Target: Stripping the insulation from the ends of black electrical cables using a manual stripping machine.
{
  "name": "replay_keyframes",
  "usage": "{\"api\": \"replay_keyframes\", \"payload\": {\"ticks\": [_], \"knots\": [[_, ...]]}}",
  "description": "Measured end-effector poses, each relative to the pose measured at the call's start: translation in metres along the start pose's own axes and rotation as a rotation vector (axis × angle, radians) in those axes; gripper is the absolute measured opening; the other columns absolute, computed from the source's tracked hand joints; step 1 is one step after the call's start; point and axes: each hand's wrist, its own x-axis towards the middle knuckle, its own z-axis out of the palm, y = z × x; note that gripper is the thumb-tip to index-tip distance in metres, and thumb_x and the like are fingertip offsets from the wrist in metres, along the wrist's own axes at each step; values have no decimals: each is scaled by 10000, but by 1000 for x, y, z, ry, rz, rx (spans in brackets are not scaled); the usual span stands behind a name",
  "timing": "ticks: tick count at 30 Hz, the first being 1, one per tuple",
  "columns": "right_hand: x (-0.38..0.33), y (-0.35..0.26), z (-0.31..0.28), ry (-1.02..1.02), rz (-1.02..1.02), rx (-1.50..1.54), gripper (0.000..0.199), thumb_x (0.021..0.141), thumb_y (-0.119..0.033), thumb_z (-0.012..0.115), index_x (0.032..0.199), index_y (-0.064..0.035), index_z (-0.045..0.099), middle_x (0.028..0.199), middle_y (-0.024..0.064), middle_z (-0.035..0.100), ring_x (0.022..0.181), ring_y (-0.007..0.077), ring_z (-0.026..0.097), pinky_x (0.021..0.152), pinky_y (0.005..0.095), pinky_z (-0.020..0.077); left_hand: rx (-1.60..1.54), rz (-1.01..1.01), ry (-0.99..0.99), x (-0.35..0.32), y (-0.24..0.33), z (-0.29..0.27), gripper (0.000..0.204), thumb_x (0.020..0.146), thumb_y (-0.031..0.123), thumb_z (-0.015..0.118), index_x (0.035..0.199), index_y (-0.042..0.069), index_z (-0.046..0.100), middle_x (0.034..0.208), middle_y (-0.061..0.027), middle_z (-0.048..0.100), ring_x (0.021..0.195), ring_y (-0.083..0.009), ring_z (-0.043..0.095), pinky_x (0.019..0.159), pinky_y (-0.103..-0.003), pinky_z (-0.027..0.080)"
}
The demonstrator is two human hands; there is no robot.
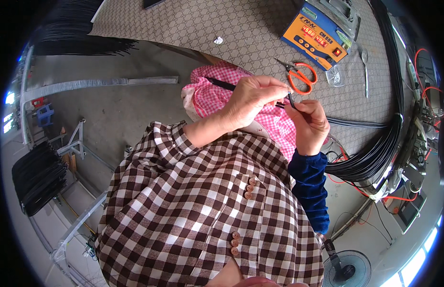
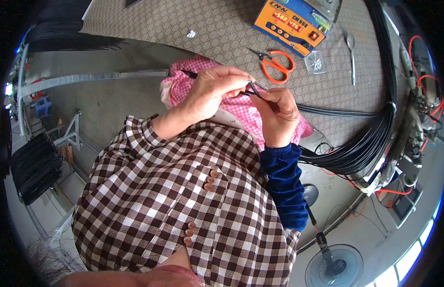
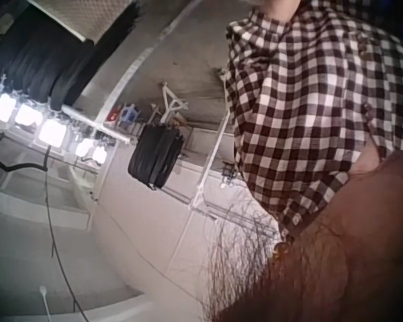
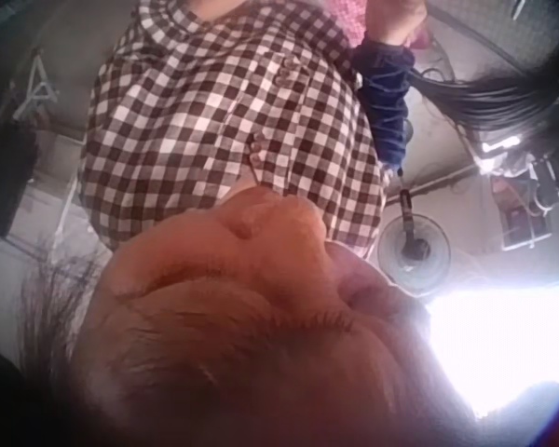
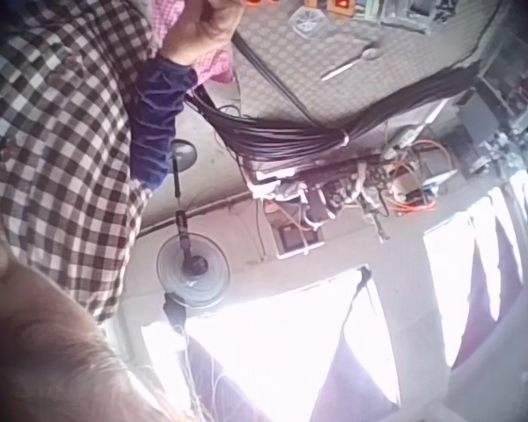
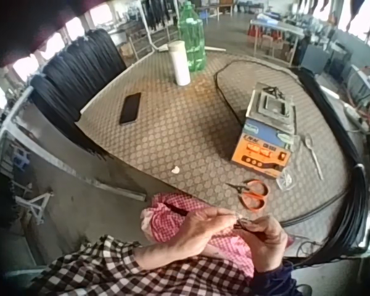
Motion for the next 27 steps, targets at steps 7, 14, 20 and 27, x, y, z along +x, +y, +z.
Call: {"api": "replay_keyframes", "payload": {"ticks": [7, 14, 20, 27], "knots": [[2, -7, -6, -27, -192, -342, 167, 652, 77, 688, 750, -10, 583, 728, 20, 545, 621, 59, 507, 539, 180, 414, 520, 397, -141, 9, 9, -10, 56, 781, -15, 573, 793, -9, 627, 705, -8, 561, 561, -21, 472, 457, -154, 371], [-1, -8, -12, -201, 322, 94, 135, 755, 18, 636, 874, 17, 573, 724, 18, 573, 625, 48, 509, 567, 178, 423, 418, 301, -64, 10, 8, -7, 42, 776, 9, 584, 754, 0, 618, 661, 1, 568, 555, -25, 496, 458, -165, 393], [-3, -6, 12, 29, 165, 138, 58, 781, 2, 611, 816, -12, 566, 641, -28, 518, 543, 22, 418, 501, 156, 328, 31, 192, 150, 8, -11, 8, 76, 799, 68, 573, 784, 3, 609, 644, 12, 549, 575, -18, 455, 500, -170, 368], [1, -3, 7, -45, 343, 417, 35, 799, -19, 588, 822, 0, 570, 625, 13, 531, 513, 50, 420, 471, 168, 316, -143, 19, 112, 8, -7, 12, 135, 838, 127, 545, 862, 5, 596, 672, -1, 518, 609, -54, 446, 546, -183, 378]]}}
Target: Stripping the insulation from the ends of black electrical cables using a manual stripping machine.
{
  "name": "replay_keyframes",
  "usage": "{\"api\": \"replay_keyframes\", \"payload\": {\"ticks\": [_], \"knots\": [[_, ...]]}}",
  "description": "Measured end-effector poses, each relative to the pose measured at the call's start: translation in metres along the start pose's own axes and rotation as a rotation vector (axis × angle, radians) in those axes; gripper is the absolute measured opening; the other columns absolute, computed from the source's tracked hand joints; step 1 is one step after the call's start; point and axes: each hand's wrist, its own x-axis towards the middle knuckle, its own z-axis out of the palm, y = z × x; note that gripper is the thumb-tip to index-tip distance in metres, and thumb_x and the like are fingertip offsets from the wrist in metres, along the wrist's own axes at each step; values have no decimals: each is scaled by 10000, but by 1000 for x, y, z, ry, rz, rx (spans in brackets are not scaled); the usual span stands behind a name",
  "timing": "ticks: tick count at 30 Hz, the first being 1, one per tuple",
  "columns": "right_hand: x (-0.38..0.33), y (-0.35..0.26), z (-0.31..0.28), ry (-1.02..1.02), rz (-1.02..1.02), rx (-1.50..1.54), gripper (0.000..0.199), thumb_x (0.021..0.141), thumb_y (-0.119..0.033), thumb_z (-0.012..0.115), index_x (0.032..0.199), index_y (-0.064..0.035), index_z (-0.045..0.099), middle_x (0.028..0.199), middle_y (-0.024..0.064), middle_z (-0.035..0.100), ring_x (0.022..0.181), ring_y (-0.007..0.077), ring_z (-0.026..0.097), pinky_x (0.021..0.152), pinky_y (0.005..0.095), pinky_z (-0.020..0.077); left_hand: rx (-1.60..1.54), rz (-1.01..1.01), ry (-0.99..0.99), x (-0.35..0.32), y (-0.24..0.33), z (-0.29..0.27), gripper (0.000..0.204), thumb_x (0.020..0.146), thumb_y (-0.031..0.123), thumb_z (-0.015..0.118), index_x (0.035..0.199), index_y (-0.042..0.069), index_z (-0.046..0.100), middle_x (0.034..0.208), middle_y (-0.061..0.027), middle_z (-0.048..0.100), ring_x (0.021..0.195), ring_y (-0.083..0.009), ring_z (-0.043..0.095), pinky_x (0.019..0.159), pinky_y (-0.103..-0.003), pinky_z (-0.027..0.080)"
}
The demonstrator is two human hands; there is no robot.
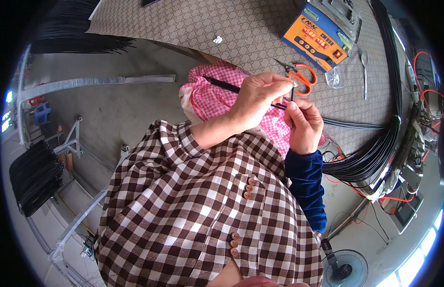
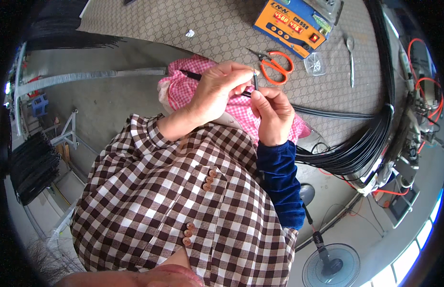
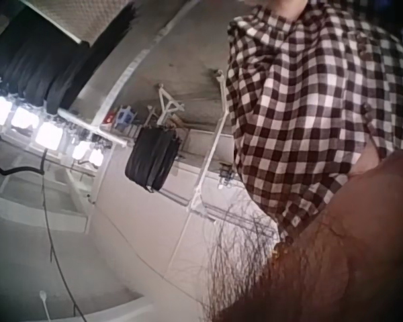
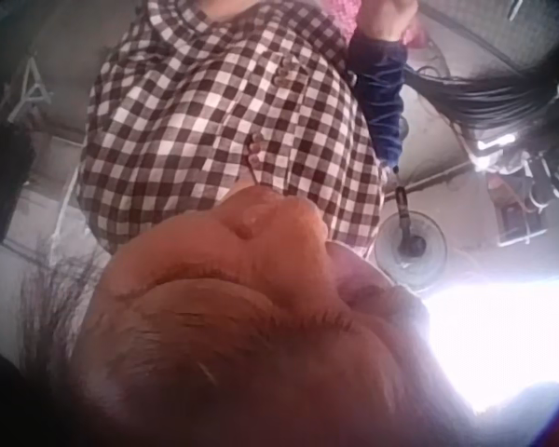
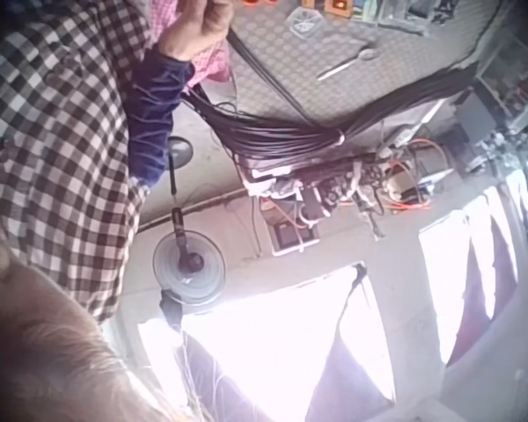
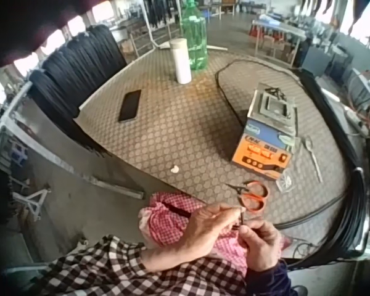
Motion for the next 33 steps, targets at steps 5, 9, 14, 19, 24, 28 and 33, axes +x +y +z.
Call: {"api": "replay_keyframes", "payload": {"ticks": [5, 9, 14, 19, 24, 28, 33], "knots": [[1, -3, -5, -19, 56, 78, 33, 808, -14, 567, 837, 1, 573, 618, 15, 526, 497, 61, 413, 457, 178, 315, -250, -227, -90, 2, 5, -5, 220, 864, 219, 523, 906, 11, 580, 710, -7, 514, 612, -83, 438, 574, -211, 383], [2, -1, -5, -30, 49, 88, 36, 804, -4, 568, 839, -4, 577, 620, 14, 529, 498, 62, 415, 457, 177, 315, -279, -294, -139, 2, 4, -7, 228, 869, 248, 517, 890, 29, 573, 719, -3, 520, 612, -91, 441, 580, -212, 379], [1, -1, -3, 5, 33, 87, 43, 798, 11, 570, 835, -8, 582, 625, 11, 534, 502, 62, 420, 460, 176, 318, -326, -326, -163, 3, 1, -9, 206, 870, 245, 516, 869, 46, 567, 732, 8, 526, 621, -84, 447, 577, -212, 380], [1, -1, -1, 30, 28, 124, 44, 796, 11, 574, 834, -9, 582, 629, 10, 537, 504, 62, 422, 461, 175, 319, -352, -317, -192, 1, 1, -6, 205, 868, 244, 518, 872, 45, 565, 750, 4, 529, 631, -82, 454, 575, -212, 379], [0, 0, -3, -1, 27, 86, 44, 798, 7, 574, 838, -9, 581, 627, 6, 531, 507, 59, 416, 463, 174, 318, -306, -372, -138, 4, 6, -9, 240, 848, 274, 548, 844, 35, 569, 698, 2, 517, 611, -87, 451, 569, -214, 374], [1, 1, -4, -17, 17, 79, 47, 799, 5, 574, 843, -11, 580, 627, 5, 529, 507, 57, 412, 464, 173, 316, -242, -381, -133, 6, 9, -10, 252, 833, 288, 567, 824, 36, 572, 659, 3, 505, 593, -91, 446, 568, -219, 375], [0, 0, -3, -7, 20, 97, 53, 797, 2, 577, 848, -11, 581, 628, 7, 527, 509, 59, 412, 466, 178, 316, -333, -403, -173, 7, 7, -11, 221, 840, 255, 559, 832, 34, 569, 676, 1, 510, 604, -91, 445, 567, -219, 377]]}}
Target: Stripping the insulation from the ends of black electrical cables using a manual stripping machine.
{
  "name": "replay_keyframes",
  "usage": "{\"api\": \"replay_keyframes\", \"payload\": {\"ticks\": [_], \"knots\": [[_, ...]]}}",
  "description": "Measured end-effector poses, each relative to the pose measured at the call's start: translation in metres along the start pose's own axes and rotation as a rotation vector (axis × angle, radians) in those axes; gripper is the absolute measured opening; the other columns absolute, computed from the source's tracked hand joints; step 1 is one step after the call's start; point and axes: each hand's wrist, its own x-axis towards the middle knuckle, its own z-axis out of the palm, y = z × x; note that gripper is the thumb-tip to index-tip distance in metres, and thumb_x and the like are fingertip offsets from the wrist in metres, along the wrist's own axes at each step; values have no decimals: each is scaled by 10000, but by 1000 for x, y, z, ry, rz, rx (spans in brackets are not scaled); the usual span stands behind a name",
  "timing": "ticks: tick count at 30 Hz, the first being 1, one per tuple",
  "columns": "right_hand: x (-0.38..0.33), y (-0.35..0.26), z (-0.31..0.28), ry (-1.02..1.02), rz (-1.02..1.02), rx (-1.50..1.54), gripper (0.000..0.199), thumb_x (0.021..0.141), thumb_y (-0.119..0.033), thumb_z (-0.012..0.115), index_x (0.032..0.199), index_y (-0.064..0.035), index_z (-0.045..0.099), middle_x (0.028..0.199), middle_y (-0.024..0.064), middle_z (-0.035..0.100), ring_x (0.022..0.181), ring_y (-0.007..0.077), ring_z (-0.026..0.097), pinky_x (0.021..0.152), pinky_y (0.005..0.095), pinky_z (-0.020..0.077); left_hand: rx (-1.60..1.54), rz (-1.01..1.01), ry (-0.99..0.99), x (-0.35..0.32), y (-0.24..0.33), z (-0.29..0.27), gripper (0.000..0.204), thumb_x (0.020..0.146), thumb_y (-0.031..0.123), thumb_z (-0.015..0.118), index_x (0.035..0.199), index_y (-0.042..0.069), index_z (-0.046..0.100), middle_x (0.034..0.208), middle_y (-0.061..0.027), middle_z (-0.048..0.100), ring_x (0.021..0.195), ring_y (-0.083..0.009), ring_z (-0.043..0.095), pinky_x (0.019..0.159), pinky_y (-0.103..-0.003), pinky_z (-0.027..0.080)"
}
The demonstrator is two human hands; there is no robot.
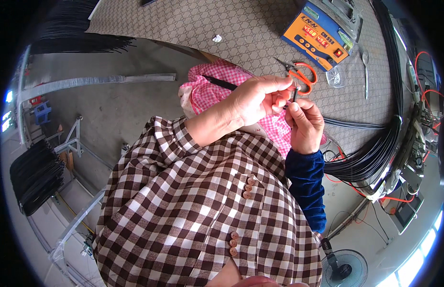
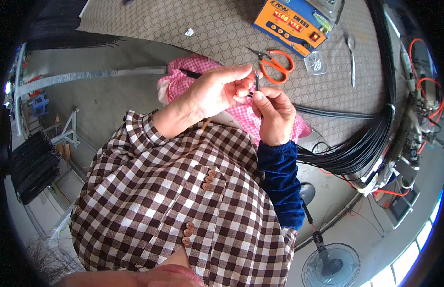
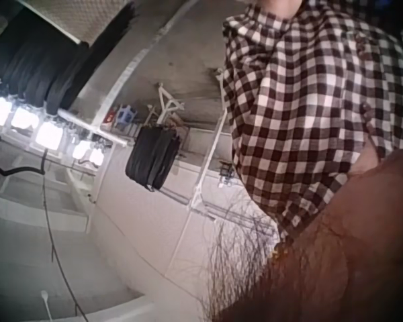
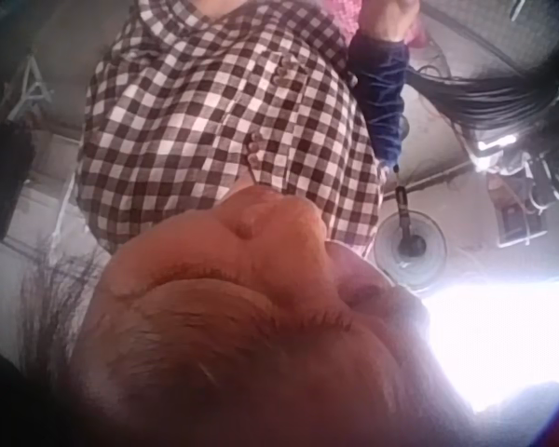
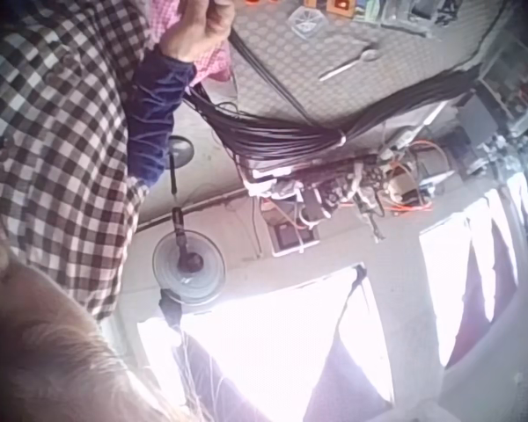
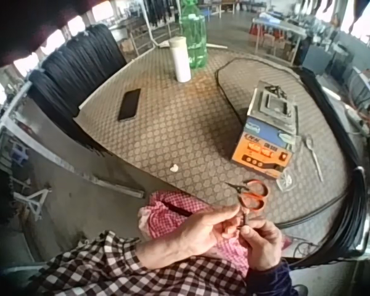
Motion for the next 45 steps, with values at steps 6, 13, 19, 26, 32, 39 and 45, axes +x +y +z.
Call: {"api": "replay_keyframes", "payload": {"ticks": [6, 13, 19, 26, 32, 39, 45], "knots": [[1, -5, -5, -17, 21, -25, 32, 800, -4, 577, 833, -5, 579, 628, 4, 519, 506, 56, 404, 464, 177, 307, -11, -17, -8, 2, 0, 2, 230, 852, 234, 544, 907, 13, 574, 709, 3, 516, 622, -88, 449, 561, -211, 377], [24, -41, -54, 173, -155, -524, 56, 771, -26, 623, 816, 0, 604, 626, -26, 508, 538, 32, 434, 473, 166, 331, 102, 27, 0, 4, 1, -9, 229, 883, 209, 491, 1002, 32, 576, 764, 12, 530, 634, -62, 452, 535, -179, 371], [71, -76, -106, 306, -546, -1471, 92, 674, -68, 664, 749, -32, 624, 647, 76, 551, 565, 186, 542, 541, 276, 428, 157, -5, 138, 7, -4, -17, 209, 870, 214, 520, 846, 15, 576, 743, -12, 549, 627, -77, 480, 546, -185, 393], [97, -75, -118, 259, -446, -1941, 69, 702, -166, 616, 692, -100, 598, 755, 53, 559, 689, 273, 559, 603, 369, 446, 121, -25, 156, 9, -4, -25, 232, 870, 227, 519, 857, 2, 572, 669, -14, 533, 580, -98, 480, 543, -203, 396], [100, -75, -111, 256, -392, -2028, 64, 709, -162, 610, 693, -104, 586, 763, 56, 537, 694, 273, 559, 587, 376, 448, 135, -32, 125, 9, -3, -27, 253, 878, 238, 505, 935, -4, 557, 604, 9, 492, 552, -82, 458, 510, -195, 374], [94, -91, -112, 115, -512, -1908, 82, 701, -121, 626, 779, -95, 623, 762, 81, 550, 718, 284, 559, 625, 367, 443, 188, 2, 156, 12, -8, -33, 196, 872, 189, 517, 964, 20, 552, 651, 33, 490, 559, -54, 455, 500, -177, 369], [96, -100, -106, 30, -408, -1887, 100, 711, -82, 605, 810, -81, 624, 756, 96, 567, 713, 288, 566, 635, 369, 440, 156, -28, 165, 9, -5, -31, 167, 862, 177, 528, 940, 34, 565, 684, 36, 520, 562, -28, 453, 497, -156, 365]]}}
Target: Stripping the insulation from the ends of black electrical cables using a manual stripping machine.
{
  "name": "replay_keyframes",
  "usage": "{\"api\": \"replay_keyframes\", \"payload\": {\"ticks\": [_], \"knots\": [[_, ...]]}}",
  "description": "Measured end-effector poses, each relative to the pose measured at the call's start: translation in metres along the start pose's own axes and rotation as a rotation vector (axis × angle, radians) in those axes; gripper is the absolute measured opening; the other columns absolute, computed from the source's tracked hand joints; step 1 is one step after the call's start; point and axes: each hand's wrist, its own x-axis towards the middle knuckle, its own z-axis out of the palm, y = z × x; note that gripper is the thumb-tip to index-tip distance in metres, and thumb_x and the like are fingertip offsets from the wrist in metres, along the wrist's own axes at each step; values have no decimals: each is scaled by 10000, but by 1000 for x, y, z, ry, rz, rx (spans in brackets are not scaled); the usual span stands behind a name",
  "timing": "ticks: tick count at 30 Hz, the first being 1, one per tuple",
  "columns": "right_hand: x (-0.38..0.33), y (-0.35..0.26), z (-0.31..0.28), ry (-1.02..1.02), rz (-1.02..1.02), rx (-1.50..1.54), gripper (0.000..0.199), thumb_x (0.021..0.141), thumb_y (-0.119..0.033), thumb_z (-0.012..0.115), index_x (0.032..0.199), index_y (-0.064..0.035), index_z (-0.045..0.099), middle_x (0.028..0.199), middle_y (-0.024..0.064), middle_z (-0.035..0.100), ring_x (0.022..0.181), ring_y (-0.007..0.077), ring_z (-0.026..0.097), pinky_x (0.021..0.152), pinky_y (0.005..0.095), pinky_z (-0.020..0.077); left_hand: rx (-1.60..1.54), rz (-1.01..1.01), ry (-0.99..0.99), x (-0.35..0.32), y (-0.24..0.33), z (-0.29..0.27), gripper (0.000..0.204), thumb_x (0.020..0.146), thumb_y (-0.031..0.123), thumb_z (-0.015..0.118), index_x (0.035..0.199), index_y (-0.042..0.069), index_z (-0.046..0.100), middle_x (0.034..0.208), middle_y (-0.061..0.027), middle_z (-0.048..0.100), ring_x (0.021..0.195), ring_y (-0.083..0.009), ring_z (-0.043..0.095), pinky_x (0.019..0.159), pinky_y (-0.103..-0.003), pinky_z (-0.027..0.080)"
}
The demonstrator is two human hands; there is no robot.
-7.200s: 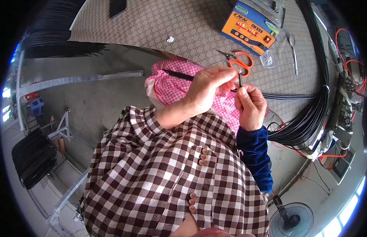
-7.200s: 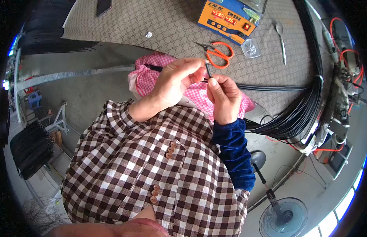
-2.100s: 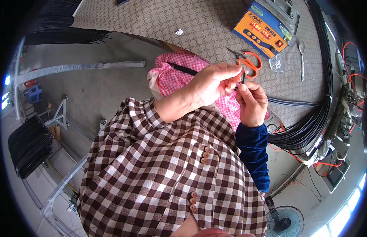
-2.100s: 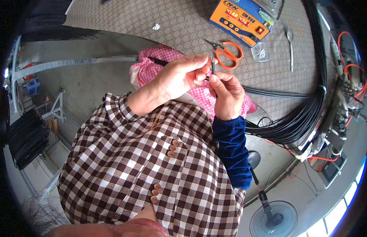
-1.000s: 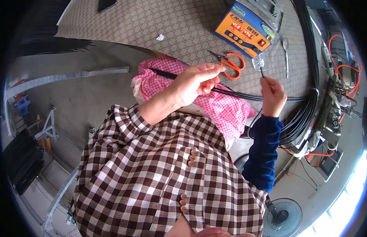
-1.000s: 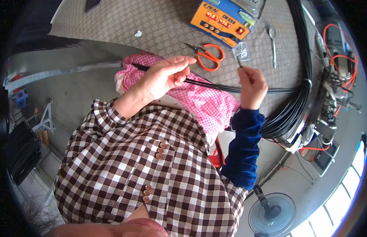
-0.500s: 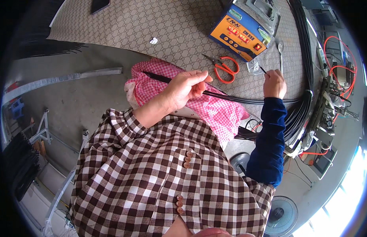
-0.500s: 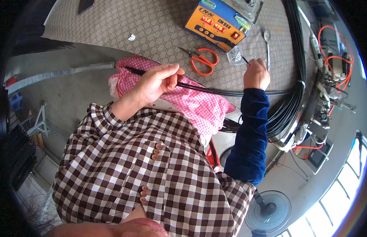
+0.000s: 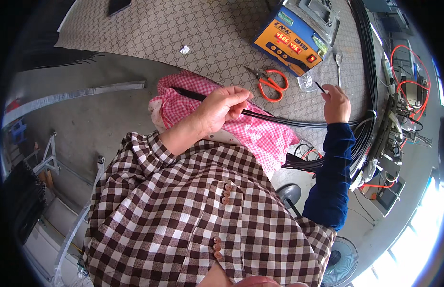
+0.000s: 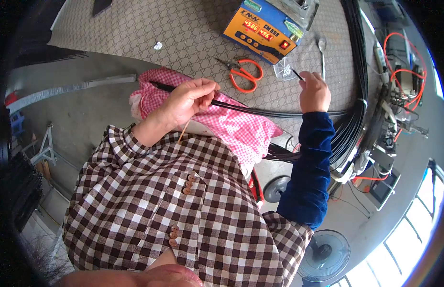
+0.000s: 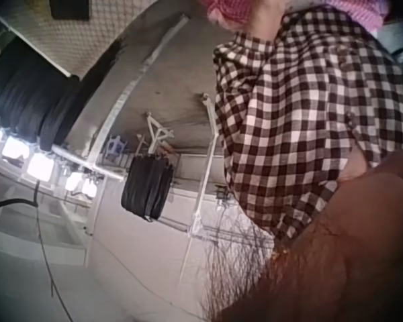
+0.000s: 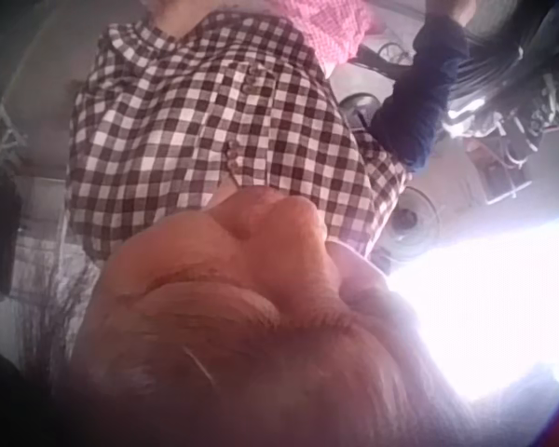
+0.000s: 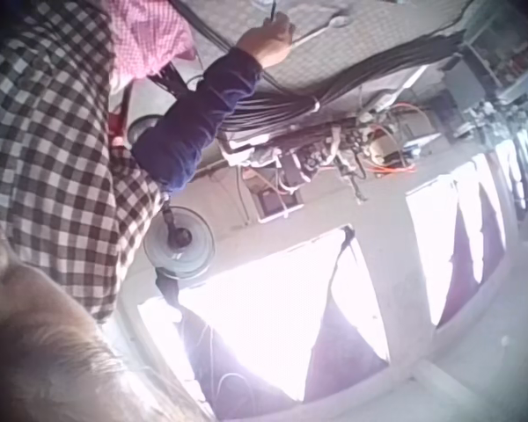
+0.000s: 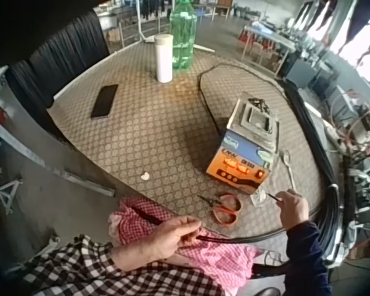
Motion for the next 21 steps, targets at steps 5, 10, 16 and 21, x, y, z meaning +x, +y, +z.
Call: {"api": "replay_keyframes", "payload": {"ticks": [5, 10, 16, 21], "knots": [[9, 21, 6, -159, -34, -7, 99, 764, -133, 551, 830, -129, 623, 796, 87, 588, 768, 303, 569, 644, 388, 449, -34, -15, 0, 2, -5, -6, 166, 863, 175, 524, 942, 37, 571, 701, 36, 538, 562, -19, 451, 509, -149, 367], [12, 22, 10, -173, -10, -10, 99, 774, -147, 541, 825, -119, 622, 813, 93, 603, 785, 304, 573, 658, 380, 454, -64, -35, -30, 5, -9, -11, 165, 866, 175, 519, 940, 37, 570, 701, 37, 539, 563, -19, 451, 517, -150, 370], [10, 17, -14, -78, -7, 191, 107, 751, -84, 571, 838, -76, 633, 755, 98, 595, 719, 257, 587, 623, 327, 450, -71, -36, -10, 4, -4, -12, 154, 859, 162, 529, 927, 29, 565, 701, 28, 537, 546, -25, 449, 499, -143, 364], [6, 6, -59, 35, -9, 466, 133, 736, 1, 578, 857, -25, 624, 653, 56, 524, 589, 115, 514, 551, 233, 392, -42, 41, 7, -12, -2, 2, 154, 849, 157, 547, 926, 24, 559, 696, 21, 539, 548, -29, 458, 499, -139, 367]]}}
